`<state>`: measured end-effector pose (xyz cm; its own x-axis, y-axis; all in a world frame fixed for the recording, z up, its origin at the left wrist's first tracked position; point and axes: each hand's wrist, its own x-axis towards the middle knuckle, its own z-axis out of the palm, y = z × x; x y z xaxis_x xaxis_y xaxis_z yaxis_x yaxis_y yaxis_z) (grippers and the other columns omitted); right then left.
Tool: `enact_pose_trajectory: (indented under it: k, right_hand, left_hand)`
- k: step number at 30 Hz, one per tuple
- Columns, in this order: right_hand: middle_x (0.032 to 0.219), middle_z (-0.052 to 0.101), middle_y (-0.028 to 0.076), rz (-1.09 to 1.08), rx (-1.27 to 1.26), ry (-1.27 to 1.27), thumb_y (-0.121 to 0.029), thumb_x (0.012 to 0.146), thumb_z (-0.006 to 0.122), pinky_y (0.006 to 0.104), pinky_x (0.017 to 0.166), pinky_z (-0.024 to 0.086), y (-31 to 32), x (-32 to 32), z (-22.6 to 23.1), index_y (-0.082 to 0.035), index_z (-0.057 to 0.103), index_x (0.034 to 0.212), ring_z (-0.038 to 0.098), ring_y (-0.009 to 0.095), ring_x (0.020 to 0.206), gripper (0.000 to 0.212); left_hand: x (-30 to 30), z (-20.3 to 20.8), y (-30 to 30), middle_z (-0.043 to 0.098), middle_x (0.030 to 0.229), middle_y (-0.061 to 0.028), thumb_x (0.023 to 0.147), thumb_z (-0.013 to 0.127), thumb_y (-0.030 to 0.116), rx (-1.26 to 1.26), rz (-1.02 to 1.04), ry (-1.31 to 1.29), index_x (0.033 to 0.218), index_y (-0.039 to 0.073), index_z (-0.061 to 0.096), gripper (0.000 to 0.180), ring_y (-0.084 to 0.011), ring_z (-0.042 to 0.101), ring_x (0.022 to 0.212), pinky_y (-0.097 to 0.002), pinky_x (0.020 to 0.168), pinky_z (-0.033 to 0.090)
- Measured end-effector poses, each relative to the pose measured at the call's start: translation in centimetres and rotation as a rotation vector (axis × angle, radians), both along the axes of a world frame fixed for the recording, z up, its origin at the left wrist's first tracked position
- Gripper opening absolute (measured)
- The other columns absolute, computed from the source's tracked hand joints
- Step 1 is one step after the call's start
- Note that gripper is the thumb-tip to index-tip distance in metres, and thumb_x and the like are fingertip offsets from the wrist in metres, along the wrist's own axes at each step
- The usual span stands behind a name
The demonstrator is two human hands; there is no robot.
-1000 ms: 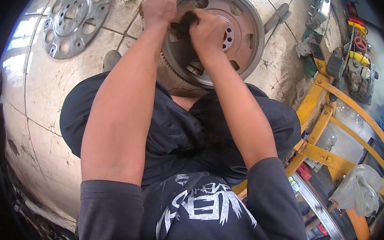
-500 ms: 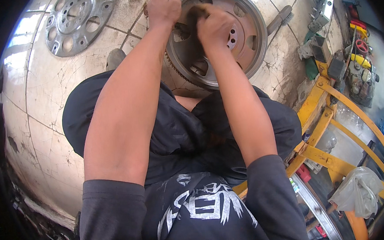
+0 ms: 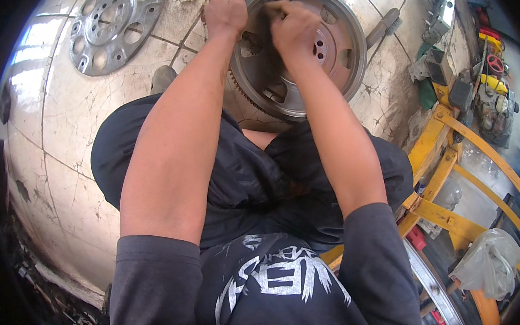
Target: The person scrubs the inner surface of a brake drum with a wire brush while sitting on the floor. The person rotates the drum to access different areas and continues scrubbing the interior.
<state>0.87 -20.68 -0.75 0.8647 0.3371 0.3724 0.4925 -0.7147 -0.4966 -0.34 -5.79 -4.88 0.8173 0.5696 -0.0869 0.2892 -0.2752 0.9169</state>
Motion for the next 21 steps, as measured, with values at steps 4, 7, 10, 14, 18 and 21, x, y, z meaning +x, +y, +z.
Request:
enact_pose_trajectory:
  k: [4,7,10,14,18,21]
  right_hand:
    - [0.094,0.077,0.014,0.194,-0.021,-0.017,-0.009,0.080,0.075,0.0417,0.080,0.058,-1.2,-1.1,-0.3,-0.014,0.083,0.095,0.074,0.034,0.086,0.017]
    - [0.093,0.077,0.015,0.076,0.000,0.001,-0.008,0.078,0.075,0.0423,0.079,0.059,-1.0,0.1,-0.1,-0.014,0.082,0.099,0.074,0.035,0.086,0.023]
    - [0.089,0.076,0.015,0.166,-0.039,-0.023,-0.011,0.081,0.077,0.0427,0.076,0.058,-1.4,-1.0,-0.8,-0.014,0.083,0.099,0.073,0.036,0.083,0.019]
    - [0.092,0.076,0.015,0.116,-0.027,-0.027,-0.010,0.079,0.075,0.0427,0.078,0.058,-1.0,0.3,0.1,-0.012,0.082,0.099,0.074,0.036,0.085,0.022]
    - [0.096,0.078,0.014,0.176,-0.043,-0.009,-0.015,0.084,0.075,0.0395,0.079,0.059,-0.5,-0.8,-0.2,-0.013,0.082,0.102,0.075,0.033,0.086,0.020]
    - [0.097,0.078,0.014,0.177,-0.080,0.005,-0.016,0.082,0.075,0.0394,0.080,0.059,-0.3,-0.6,0.3,-0.013,0.082,0.104,0.075,0.033,0.087,0.023]
  left_hand:
    - [0.1,-0.8,0.2,0.075,0.102,-0.0246,0.100,0.056,0.039,0.047,0.011,0.005,0.103,0.006,0.080,0.041,-0.0436,0.071,0.103,-0.0496,0.093,0.053]
    - [-0.1,-0.2,-0.2,0.076,0.102,-0.0238,0.099,0.059,0.037,0.003,0.008,0.001,0.103,0.006,0.081,0.038,-0.0419,0.071,0.102,-0.0481,0.092,0.053]
    - [0.0,-0.3,-0.4,0.076,0.103,-0.0230,0.098,0.062,0.036,0.006,0.005,-0.014,0.104,0.007,0.081,0.036,-0.0397,0.072,0.102,-0.0465,0.092,0.054]
    - [0.0,0.0,1.4,0.077,0.104,-0.0216,0.094,0.068,0.043,0.002,-0.124,0.046,0.107,0.008,0.082,0.040,-0.0362,0.074,0.100,-0.0439,0.089,0.056]
    - [0.9,2.3,4.2,0.078,0.104,-0.0200,0.089,0.075,0.054,-0.037,-0.379,0.240,0.110,0.011,0.082,0.049,-0.0334,0.076,0.098,-0.0417,0.086,0.058]
    - [1.5,1.6,5.2,0.080,0.101,-0.0147,0.086,0.081,0.053,-0.079,-0.452,0.270,0.112,0.011,0.082,0.049,-0.0262,0.077,0.091,-0.0381,0.084,0.058]
